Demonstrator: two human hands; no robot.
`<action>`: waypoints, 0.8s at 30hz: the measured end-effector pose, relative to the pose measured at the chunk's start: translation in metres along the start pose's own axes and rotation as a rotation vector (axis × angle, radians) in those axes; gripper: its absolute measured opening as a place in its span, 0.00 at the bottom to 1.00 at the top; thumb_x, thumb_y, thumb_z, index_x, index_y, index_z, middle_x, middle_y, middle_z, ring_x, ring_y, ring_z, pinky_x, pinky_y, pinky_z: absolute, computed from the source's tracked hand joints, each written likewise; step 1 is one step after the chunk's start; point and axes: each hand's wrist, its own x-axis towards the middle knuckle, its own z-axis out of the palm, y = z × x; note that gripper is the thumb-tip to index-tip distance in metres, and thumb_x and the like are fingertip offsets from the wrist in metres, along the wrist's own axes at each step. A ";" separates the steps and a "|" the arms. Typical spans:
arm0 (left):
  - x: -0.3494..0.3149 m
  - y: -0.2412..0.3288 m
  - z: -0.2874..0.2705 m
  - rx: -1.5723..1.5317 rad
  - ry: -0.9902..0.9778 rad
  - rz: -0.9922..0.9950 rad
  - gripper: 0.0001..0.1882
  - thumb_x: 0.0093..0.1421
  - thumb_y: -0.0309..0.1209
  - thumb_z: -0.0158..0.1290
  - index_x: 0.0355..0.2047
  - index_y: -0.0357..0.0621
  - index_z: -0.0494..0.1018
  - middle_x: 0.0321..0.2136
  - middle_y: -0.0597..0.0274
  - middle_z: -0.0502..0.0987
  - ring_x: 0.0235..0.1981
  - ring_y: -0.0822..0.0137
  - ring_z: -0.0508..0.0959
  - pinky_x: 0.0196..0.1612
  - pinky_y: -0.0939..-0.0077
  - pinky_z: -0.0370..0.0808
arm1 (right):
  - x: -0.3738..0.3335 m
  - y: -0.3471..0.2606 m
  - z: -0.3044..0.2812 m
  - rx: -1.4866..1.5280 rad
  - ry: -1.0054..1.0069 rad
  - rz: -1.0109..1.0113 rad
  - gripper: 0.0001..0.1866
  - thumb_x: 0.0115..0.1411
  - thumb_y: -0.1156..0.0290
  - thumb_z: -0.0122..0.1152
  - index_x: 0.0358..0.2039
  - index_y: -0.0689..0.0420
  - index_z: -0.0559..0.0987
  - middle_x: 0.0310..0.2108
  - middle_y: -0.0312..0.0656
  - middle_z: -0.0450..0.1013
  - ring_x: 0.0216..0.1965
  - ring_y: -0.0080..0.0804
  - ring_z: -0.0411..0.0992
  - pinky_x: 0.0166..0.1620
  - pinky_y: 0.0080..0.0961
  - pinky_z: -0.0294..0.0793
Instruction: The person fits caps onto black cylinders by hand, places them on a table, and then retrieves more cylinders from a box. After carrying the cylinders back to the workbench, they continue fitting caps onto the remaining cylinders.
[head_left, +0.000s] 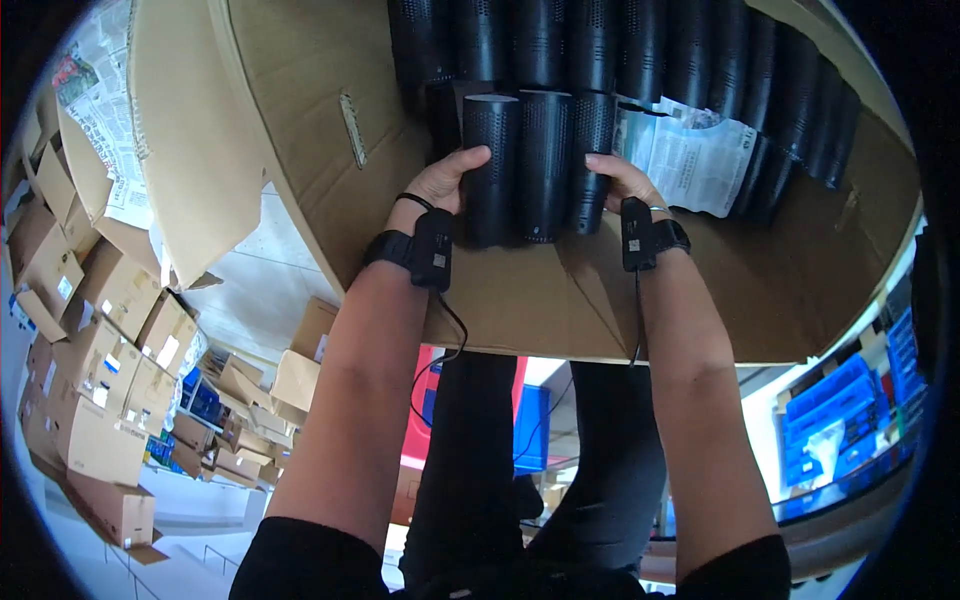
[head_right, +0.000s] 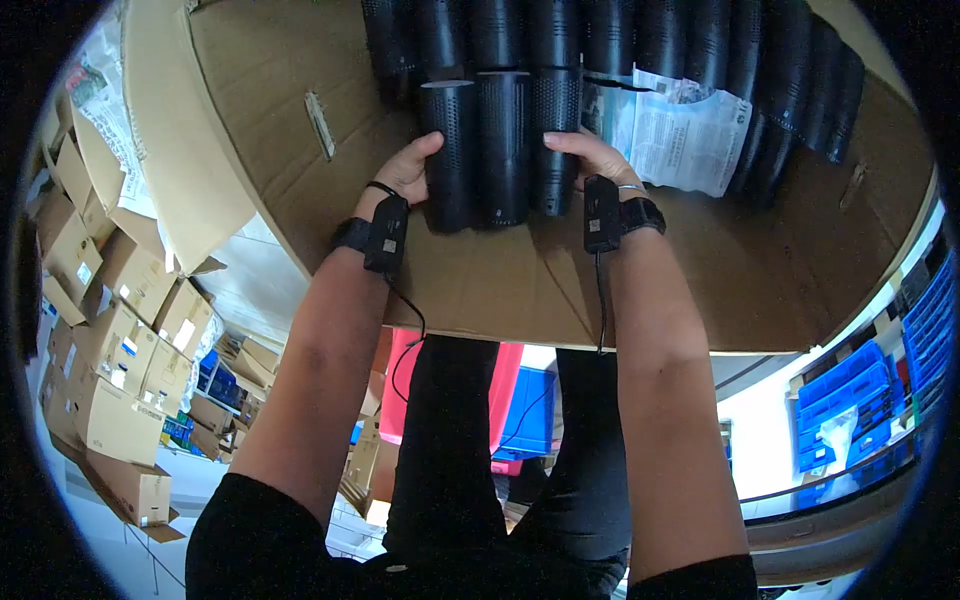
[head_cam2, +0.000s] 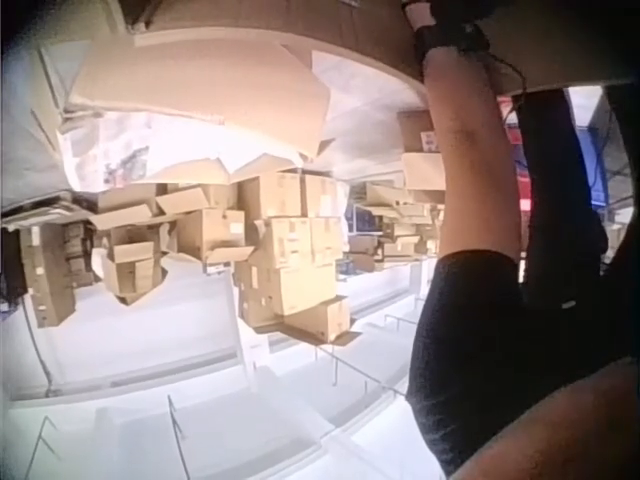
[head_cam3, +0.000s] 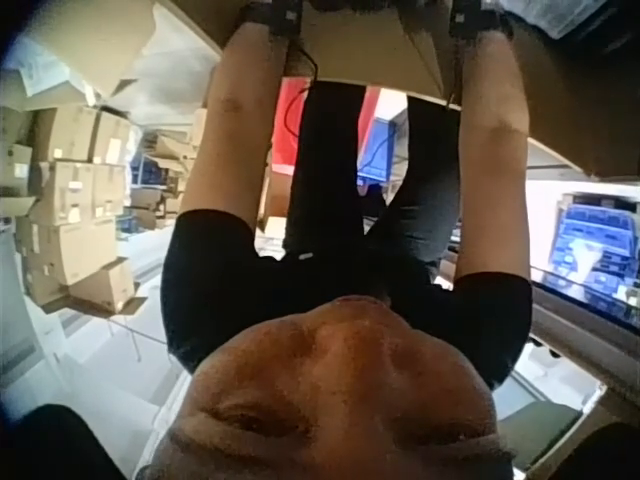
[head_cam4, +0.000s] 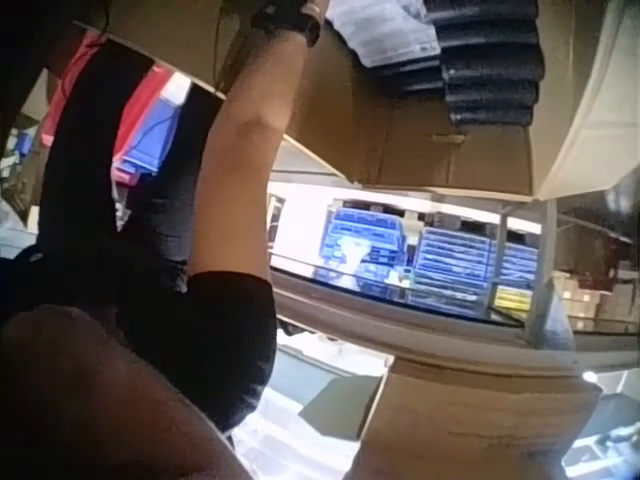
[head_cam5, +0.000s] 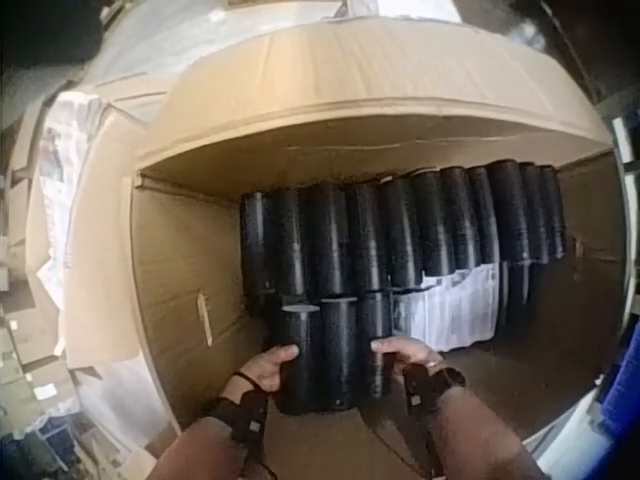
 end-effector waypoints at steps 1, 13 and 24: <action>-0.001 -0.001 0.003 0.028 -0.008 0.002 0.24 0.47 0.37 0.66 0.45 0.44 0.74 0.40 0.62 0.78 0.44 0.65 0.76 0.50 0.66 0.73 | 0.001 0.002 -0.004 0.000 0.001 -0.005 0.41 0.40 0.59 0.75 0.54 0.60 0.68 0.49 0.45 0.70 0.51 0.37 0.68 0.56 0.38 0.65; -0.076 -0.030 0.049 0.009 0.118 -0.106 0.30 0.48 0.39 0.65 0.49 0.41 0.70 0.44 0.59 0.76 0.46 0.62 0.75 0.53 0.64 0.70 | -0.122 -0.018 0.024 0.016 -0.059 -0.030 0.35 0.40 0.62 0.74 0.48 0.63 0.73 0.43 0.43 0.74 0.46 0.34 0.71 0.56 0.33 0.65; -0.268 -0.022 0.234 0.309 -0.313 -0.085 0.44 0.45 0.43 0.66 0.59 0.38 0.61 0.54 0.54 0.70 0.54 0.60 0.71 0.57 0.62 0.68 | -0.372 -0.021 0.082 0.077 -0.222 -0.278 0.35 0.44 0.69 0.67 0.54 0.64 0.68 0.48 0.43 0.72 0.48 0.35 0.71 0.55 0.32 0.68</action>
